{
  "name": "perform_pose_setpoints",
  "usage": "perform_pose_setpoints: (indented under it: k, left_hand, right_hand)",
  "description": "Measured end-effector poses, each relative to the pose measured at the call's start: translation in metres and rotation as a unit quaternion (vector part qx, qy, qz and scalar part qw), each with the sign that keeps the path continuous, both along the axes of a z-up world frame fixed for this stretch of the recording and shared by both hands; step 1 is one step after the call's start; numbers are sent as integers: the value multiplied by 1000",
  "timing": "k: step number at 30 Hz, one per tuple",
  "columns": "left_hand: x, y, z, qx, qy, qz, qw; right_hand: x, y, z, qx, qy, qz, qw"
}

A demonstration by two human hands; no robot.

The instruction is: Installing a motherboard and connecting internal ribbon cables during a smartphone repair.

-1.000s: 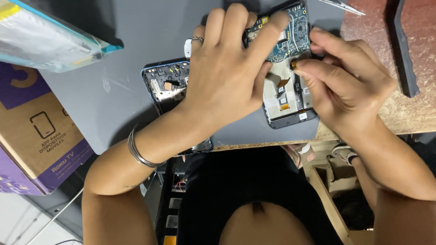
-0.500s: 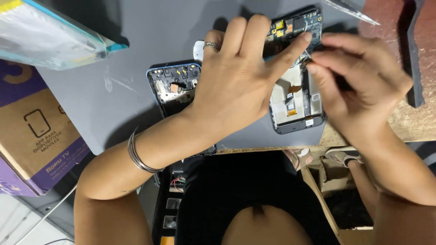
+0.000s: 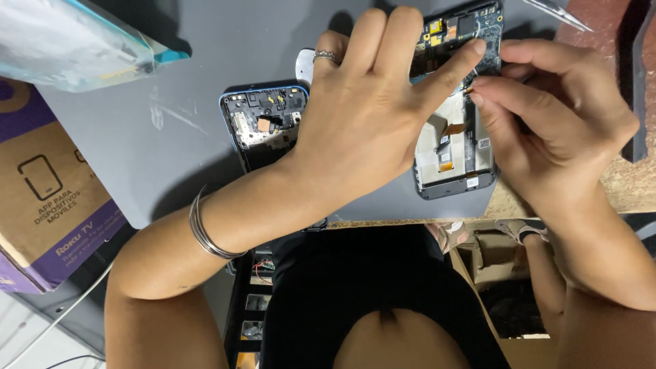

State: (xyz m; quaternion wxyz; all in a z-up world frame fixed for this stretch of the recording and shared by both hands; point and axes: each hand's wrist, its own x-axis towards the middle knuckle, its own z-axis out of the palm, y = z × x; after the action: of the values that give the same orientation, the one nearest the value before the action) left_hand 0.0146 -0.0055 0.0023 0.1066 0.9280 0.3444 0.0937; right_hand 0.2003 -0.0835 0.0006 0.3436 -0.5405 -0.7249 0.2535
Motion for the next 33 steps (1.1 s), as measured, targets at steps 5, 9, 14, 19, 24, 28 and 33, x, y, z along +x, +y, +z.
perform_pose_setpoints:
  k: [5, 9, 14, 19, 24, 28, 33]
  left_hand:
    - [-1, 0, 0, -6, 3, -5, 1000]
    - [-1, 0, -1, 17, 13, -8, 1000]
    - [-3, -1, -2, 27, 37, -17, 999]
    - [-7, -2, -5, 74, 107, -35, 991]
    - [-7, -2, -4, 75, 77, -30, 994]
    - [-8, -2, -4, 44, 43, -34, 998]
    - [-4, -1, 5, 44, 12, -38, 998]
  right_hand:
    - [0, -1, -2, -4, 2, -2, 1000]
    - [1, -1, -1, 10, -33, 9, 999]
    - [2, -1, 8, 46, -164, 37, 985]
    - [4, -1, 12, 80, -312, 56, 945]
    - [4, -4, 13, 62, -319, 56, 944]
    - [1, 0, 14, 67, -310, 44, 947]
    - [7, 9, 19, 20, -143, 63, 988]
